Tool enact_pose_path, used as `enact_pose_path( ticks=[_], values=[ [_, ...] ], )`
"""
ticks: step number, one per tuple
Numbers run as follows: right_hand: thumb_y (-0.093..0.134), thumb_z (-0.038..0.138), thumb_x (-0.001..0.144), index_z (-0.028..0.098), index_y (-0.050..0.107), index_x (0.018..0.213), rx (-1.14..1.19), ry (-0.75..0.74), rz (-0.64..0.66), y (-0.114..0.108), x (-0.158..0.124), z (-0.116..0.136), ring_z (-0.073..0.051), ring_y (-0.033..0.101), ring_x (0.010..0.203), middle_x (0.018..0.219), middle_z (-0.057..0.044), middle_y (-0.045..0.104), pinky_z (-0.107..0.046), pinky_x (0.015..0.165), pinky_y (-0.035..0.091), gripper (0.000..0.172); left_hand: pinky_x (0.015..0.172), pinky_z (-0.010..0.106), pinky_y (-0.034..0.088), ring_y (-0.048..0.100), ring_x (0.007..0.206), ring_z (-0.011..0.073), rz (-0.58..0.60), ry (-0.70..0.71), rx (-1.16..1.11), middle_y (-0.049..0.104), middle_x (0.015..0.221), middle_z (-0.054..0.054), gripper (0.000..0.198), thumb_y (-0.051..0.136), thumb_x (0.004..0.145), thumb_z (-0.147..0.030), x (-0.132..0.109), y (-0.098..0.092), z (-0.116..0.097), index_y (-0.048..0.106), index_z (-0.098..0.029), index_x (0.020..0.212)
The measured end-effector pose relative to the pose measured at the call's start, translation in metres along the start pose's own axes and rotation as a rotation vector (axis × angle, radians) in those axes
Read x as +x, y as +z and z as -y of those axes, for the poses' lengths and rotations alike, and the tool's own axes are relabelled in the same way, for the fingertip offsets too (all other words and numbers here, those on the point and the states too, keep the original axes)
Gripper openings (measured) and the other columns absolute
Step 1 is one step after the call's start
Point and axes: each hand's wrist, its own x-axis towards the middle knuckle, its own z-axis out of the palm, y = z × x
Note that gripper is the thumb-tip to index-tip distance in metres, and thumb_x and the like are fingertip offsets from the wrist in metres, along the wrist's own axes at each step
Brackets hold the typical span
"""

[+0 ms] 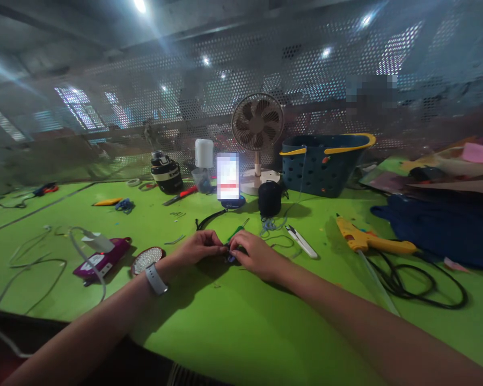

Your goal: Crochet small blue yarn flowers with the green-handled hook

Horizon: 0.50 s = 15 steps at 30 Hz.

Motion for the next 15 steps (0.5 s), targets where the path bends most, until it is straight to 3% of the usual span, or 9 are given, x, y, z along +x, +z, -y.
enact_pose_path(
  ticks=[11, 15],
  values=[
    [0.056, 0.011, 0.09, 0.012, 0.063, 0.092, -0.119, -0.144, 0.089, -0.0045, -0.0033, 0.0064, -0.023, 0.058, 0.093, 0.1, -0.014, 0.063, -0.04, 0.084, 0.051, 0.008, 0.066, 0.024, 0.051, 0.069, 0.069, 0.0125, -0.002, 0.011, -0.06, 0.07, 0.07, -0.001, 0.051, 0.091, 0.052, -0.034, 0.0003, -0.0024, 0.0051, 0.052, -0.015, 0.079],
    [0.059, 0.013, 0.087, 0.015, 0.064, 0.086, -0.06, -0.095, 0.052, -0.007, -0.0038, 0.0066, -0.022, 0.06, 0.093, 0.1, -0.012, 0.065, -0.038, 0.083, 0.049, 0.006, 0.066, 0.022, 0.05, 0.067, 0.067, 0.01, 0.012, 0.036, -0.073, 0.069, 0.069, -0.003, 0.051, 0.09, 0.053, -0.034, 0.0005, -0.0019, 0.0052, 0.05, -0.015, 0.078]
  ],
)
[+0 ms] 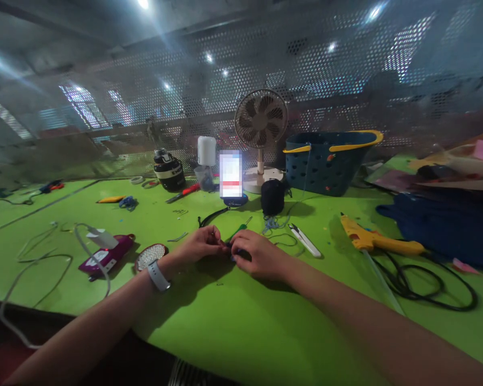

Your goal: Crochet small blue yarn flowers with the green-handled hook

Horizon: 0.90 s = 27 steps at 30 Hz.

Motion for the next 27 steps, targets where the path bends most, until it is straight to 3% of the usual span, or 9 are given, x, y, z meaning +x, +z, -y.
enact_pose_path(
  ticks=[4, 9, 27],
  values=[
    [0.06, 0.011, 0.081, 0.016, 0.062, 0.078, 0.115, 0.14, -0.08, 0.002, 0.002, -0.004, -0.02, 0.061, 0.084, 0.09, -0.008, 0.067, -0.036, 0.079, 0.048, 0.006, 0.067, 0.022, 0.051, 0.067, 0.068, 0.0094, 0.029, 0.016, 0.002, 0.068, 0.07, -0.002, 0.049, 0.09, 0.055, -0.033, -0.002, 0.001, -0.004, 0.05, -0.014, 0.077],
    [0.059, 0.015, 0.083, 0.015, 0.064, 0.086, 0.153, 0.209, -0.105, 0.004, 0.005, -0.006, -0.017, 0.061, 0.074, 0.083, -0.006, 0.066, -0.031, 0.069, 0.049, 0.005, 0.07, 0.025, 0.052, 0.068, 0.072, 0.0114, 0.058, 0.026, 0.008, 0.069, 0.074, -0.001, 0.045, 0.088, 0.06, -0.029, -0.005, 0.001, -0.006, 0.05, -0.014, 0.078],
    [0.066, 0.012, 0.081, 0.016, 0.068, 0.082, 0.135, 0.136, -0.089, 0.007, 0.006, -0.011, -0.019, 0.062, 0.085, 0.09, -0.006, 0.066, -0.035, 0.081, 0.047, 0.005, 0.066, 0.024, 0.052, 0.069, 0.072, 0.0127, 0.007, -0.017, 0.073, 0.069, 0.071, -0.001, 0.044, 0.086, 0.061, -0.031, -0.006, 0.002, -0.008, 0.048, -0.016, 0.077]
  ],
)
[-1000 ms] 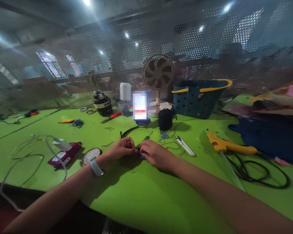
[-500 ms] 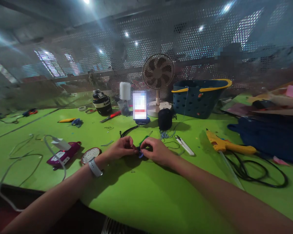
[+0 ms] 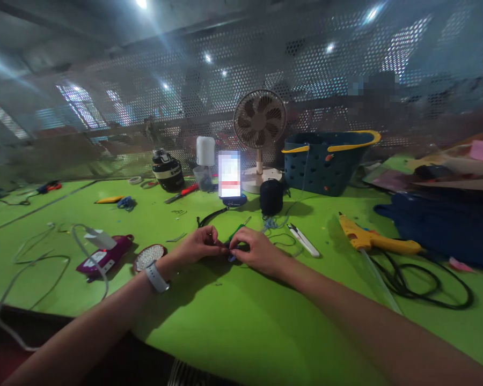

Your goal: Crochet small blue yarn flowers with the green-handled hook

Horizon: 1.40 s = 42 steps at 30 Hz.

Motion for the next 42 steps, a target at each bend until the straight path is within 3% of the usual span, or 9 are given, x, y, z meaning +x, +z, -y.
enact_pose_path(
  ticks=[10, 16, 22, 27, 36, 42],
  values=[
    [0.068, 0.015, 0.08, 0.016, 0.071, 0.082, 0.029, 0.012, -0.005, -0.001, 0.0, 0.0, -0.019, 0.064, 0.086, 0.093, -0.008, 0.068, -0.035, 0.082, 0.049, 0.004, 0.061, 0.023, 0.048, 0.065, 0.065, 0.0114, -0.013, 0.017, 0.038, 0.066, 0.067, -0.002, 0.042, 0.087, 0.06, -0.026, 0.002, -0.001, 0.0, 0.049, -0.016, 0.076],
    [0.063, 0.014, 0.081, 0.016, 0.07, 0.084, 0.037, 0.065, -0.025, -0.001, -0.001, 0.004, -0.019, 0.064, 0.085, 0.091, -0.007, 0.068, -0.035, 0.081, 0.05, 0.008, 0.066, 0.025, 0.048, 0.065, 0.07, 0.0124, -0.018, 0.101, 0.061, 0.066, 0.071, -0.002, 0.043, 0.084, 0.061, -0.025, 0.002, 0.004, 0.002, 0.044, -0.018, 0.077],
    [0.063, 0.013, 0.077, 0.016, 0.068, 0.082, 0.033, 0.079, -0.042, 0.001, 0.0, 0.001, -0.018, 0.062, 0.08, 0.085, -0.005, 0.066, -0.033, 0.076, 0.049, 0.008, 0.054, 0.022, 0.039, 0.054, 0.059, 0.0101, -0.129, 0.242, 0.491, 0.059, 0.066, -0.004, 0.023, 0.071, 0.072, -0.022, -0.008, 0.01, -0.007, 0.049, -0.018, 0.077],
    [0.064, 0.013, 0.075, 0.016, 0.07, 0.085, 0.047, 0.077, -0.011, 0.001, 0.002, -0.001, -0.018, 0.061, 0.081, 0.088, -0.005, 0.064, -0.033, 0.076, 0.049, 0.012, 0.059, 0.025, 0.042, 0.057, 0.064, 0.0128, -0.133, 0.335, 0.792, 0.064, 0.072, 0.0, 0.008, 0.062, 0.077, -0.014, -0.017, 0.014, -0.016, 0.055, -0.018, 0.079],
    [0.068, 0.023, 0.081, 0.018, 0.073, 0.087, 0.11, 0.08, 0.04, 0.0, 0.004, -0.01, -0.019, 0.064, 0.087, 0.09, -0.005, 0.066, -0.035, 0.081, 0.051, 0.01, 0.06, 0.024, 0.042, 0.059, 0.064, 0.0126, -0.099, 0.441, 0.955, 0.067, 0.073, 0.0, 0.01, 0.063, 0.077, -0.009, -0.017, 0.008, -0.014, 0.059, -0.018, 0.081],
    [0.071, 0.026, 0.079, 0.017, 0.072, 0.085, 0.103, 0.057, 0.039, 0.003, 0.005, -0.013, -0.017, 0.063, 0.079, 0.087, -0.004, 0.064, -0.032, 0.074, 0.052, 0.01, 0.063, 0.027, 0.042, 0.058, 0.066, 0.0151, -0.07, 0.508, 1.104, 0.067, 0.073, 0.002, 0.012, 0.055, 0.081, -0.009, -0.023, 0.011, -0.017, 0.062, -0.018, 0.082]
  ],
)
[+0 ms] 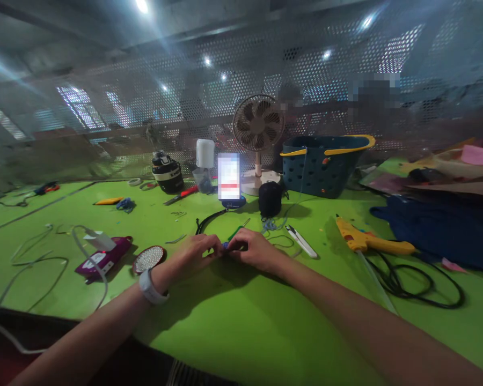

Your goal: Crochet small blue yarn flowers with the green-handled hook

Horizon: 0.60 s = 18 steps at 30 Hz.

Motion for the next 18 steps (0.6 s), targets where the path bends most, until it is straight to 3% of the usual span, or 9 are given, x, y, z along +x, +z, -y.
enact_pose_path(
  ticks=[9, 18],
  values=[
    [0.067, 0.014, 0.078, 0.017, 0.07, 0.082, -0.088, -0.028, -0.044, 0.005, 0.0, 0.01, -0.016, 0.06, 0.075, 0.084, -0.004, 0.063, -0.031, 0.071, 0.05, 0.006, 0.057, 0.021, 0.041, 0.058, 0.061, 0.0106, 0.002, -0.067, -0.163, 0.065, 0.069, -0.002, 0.015, 0.055, 0.072, -0.004, 0.002, 0.001, 0.01, 0.057, -0.018, 0.076],
    [0.065, 0.009, 0.074, 0.016, 0.066, 0.077, -0.153, -0.038, -0.047, 0.005, -0.001, 0.015, -0.017, 0.058, 0.075, 0.082, -0.004, 0.061, -0.03, 0.069, 0.046, 0.007, 0.055, 0.021, 0.044, 0.058, 0.061, 0.0117, -0.025, -0.173, -0.248, 0.064, 0.069, -0.002, 0.011, 0.062, 0.076, -0.018, 0.007, -0.001, 0.009, 0.052, -0.018, 0.075]
  ],
)
